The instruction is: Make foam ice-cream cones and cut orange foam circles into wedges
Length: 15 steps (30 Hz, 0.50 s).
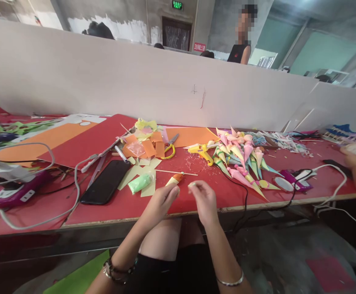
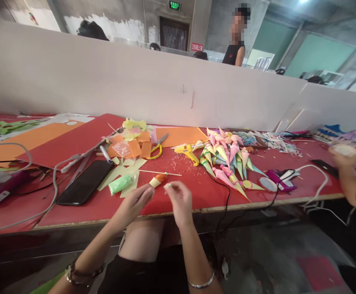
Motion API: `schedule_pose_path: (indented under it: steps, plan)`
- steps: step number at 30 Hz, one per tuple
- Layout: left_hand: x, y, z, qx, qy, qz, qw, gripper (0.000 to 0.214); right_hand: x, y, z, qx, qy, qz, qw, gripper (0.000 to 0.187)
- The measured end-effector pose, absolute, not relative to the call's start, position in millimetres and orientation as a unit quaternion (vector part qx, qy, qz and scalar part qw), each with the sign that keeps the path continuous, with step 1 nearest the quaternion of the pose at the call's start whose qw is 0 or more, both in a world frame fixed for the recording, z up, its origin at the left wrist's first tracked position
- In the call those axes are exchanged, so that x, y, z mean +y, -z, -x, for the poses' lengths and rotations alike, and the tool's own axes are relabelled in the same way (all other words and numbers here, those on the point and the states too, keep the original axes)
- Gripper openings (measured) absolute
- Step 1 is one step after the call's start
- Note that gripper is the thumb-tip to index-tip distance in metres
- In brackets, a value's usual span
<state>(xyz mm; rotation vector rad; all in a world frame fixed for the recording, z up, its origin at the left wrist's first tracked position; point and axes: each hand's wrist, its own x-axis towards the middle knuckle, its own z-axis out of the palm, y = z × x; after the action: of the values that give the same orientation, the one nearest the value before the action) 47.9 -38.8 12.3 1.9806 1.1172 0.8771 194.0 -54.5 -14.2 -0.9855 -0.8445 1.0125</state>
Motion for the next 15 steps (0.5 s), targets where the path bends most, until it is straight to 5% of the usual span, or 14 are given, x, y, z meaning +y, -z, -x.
schedule_pose_path:
  steps: [6, 12, 15]
  plan:
    - [-20, 1, -33, 0.445, -0.389, -0.752, 0.293, 0.026, -45, 25, -206, -0.252, -0.497, 0.415, 0.719, 0.028]
    - [-3, 15, -42, 0.534, -0.263, -0.800, 0.078, 0.027, -41, 38, -200, -0.310, -0.493, 0.443, 0.682, 0.025]
    - [1, 18, -47, 0.551, -0.192, -0.810, 0.051, 0.029, -37, 39, -203, -0.327, -0.470, 0.463, 0.677, 0.026]
